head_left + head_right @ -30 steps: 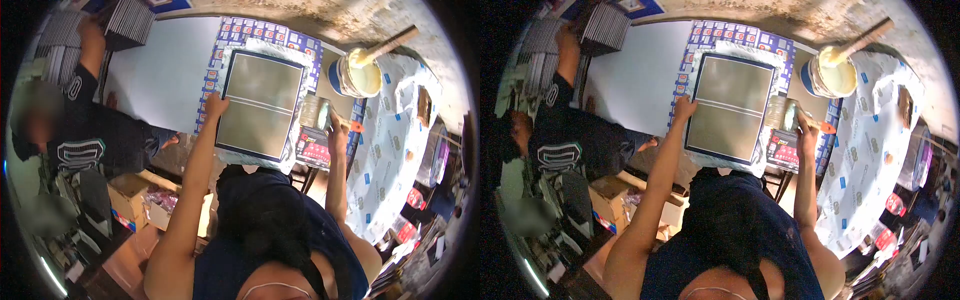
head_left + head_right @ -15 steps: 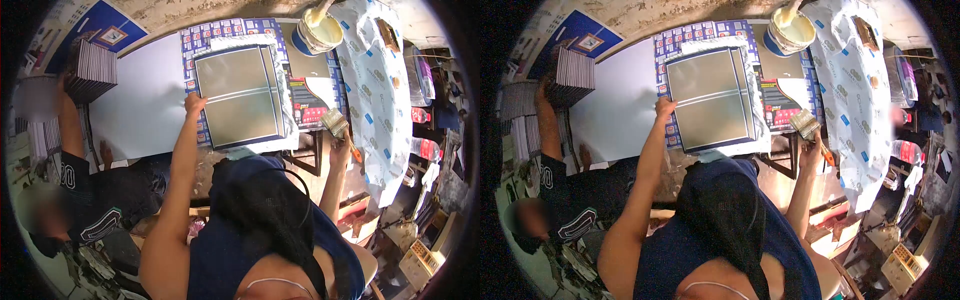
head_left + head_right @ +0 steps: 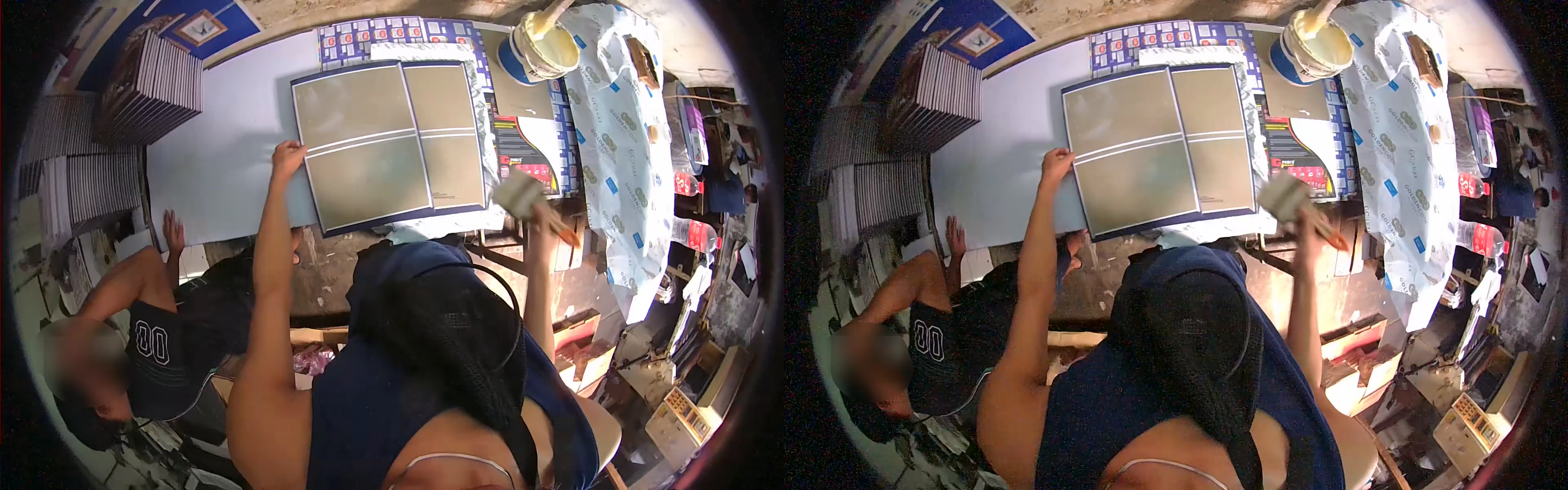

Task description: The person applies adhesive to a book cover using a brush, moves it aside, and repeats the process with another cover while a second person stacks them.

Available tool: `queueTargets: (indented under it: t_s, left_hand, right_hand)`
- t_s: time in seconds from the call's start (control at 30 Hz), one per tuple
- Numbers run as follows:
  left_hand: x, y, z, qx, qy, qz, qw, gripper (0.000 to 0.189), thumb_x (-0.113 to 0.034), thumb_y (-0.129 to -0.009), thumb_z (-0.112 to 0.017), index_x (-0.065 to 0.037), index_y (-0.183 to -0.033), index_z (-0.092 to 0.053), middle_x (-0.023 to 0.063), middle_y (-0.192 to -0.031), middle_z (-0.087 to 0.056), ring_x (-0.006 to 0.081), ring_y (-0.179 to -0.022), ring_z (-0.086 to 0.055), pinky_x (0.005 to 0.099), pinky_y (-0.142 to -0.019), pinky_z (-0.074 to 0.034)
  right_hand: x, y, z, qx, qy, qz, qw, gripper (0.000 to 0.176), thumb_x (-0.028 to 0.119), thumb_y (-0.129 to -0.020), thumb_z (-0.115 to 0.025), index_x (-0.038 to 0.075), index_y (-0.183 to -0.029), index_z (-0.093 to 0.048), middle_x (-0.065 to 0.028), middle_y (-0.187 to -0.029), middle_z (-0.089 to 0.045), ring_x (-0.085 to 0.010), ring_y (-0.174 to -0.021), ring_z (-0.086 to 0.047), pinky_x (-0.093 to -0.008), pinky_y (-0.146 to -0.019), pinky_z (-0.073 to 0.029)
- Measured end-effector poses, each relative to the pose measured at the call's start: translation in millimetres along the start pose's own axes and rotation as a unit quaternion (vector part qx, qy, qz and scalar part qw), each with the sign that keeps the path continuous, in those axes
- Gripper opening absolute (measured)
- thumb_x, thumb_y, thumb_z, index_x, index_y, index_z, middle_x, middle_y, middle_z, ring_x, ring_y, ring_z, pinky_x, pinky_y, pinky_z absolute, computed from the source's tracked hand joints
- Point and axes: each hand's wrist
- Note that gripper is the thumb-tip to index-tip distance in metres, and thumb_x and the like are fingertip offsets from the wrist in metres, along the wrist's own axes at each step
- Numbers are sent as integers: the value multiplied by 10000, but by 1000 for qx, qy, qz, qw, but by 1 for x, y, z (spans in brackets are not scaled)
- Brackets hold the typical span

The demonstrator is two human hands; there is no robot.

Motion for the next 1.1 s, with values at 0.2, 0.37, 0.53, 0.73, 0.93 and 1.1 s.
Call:
queueTargets:
  t_s: [0.2,0.37,0.53,0.73,0.93,1.1]
  left_hand:
    - [-22,15,-42,-24,-27,54,998,359,-346,-703,-706,-56,-914,-709,127,-858,-725,286,-841,-693,362,-816,-540]
    - [-19,3,-40,-41,-113,40,992,369,-353,-693,-705,-71,-930,-728,155,-948,-722,326,-940,-682,393,-881,-531]
    - [-23,9,-42,-42,-98,48,993,348,-367,-696,-700,-96,-911,-739,161,-978,-719,334,-954,-679,402,-872,-531]
    - [-3,4,-13,-30,-89,55,994,426,-390,-713,-771,-48,-965,-741,133,-957,-732,267,-904,-698,374,-828,-537]
    - [114,-26,95,-170,-147,54,973,415,-349,-721,-713,-25,-981,-731,154,-876,-727,316,-804,-690,411,-771,-542]
    - [106,-10,131,-208,-250,116,938,489,-358,-756,-635,-48,-1131,-691,223,-1172,-648,388,-1107,-607,488,-962,-473]
  right_hand:
    - [-90,30,-204,269,208,210,917,234,158,-864,-690,48,-1054,-608,-91,-893,-654,-162,-833,-639,-274,-700,-501]
    - [-131,29,-201,244,204,169,933,137,119,-844,-679,13,-901,-614,-57,-699,-635,-121,-632,-594,-277,-561,-472]
    - [-110,26,-147,174,229,158,945,145,94,-831,-689,-29,-845,-612,-80,-700,-644,-158,-586,-591,-290,-584,-481]
    - [-118,-20,-15,43,240,199,949,184,139,-844,-702,0,-950,-646,-93,-890,-671,-170,-804,-628,-314,-711,-497]
    - [20,13,101,-58,-56,-11,997,369,206,-938,-637,61,-1269,-558,12,-1002,-626,-28,-680,-482,-156,-525,-374]
    - [84,-3,108,-28,-176,48,983,297,217,-965,-608,39,-1203,-606,17,-918,-602,-42,-673,-468,-196,-576,-399]
Point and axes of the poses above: each hand's wrist, its own y-axis away from the middle knuckle, its own z-axis out of the back of the hand, x = y × z
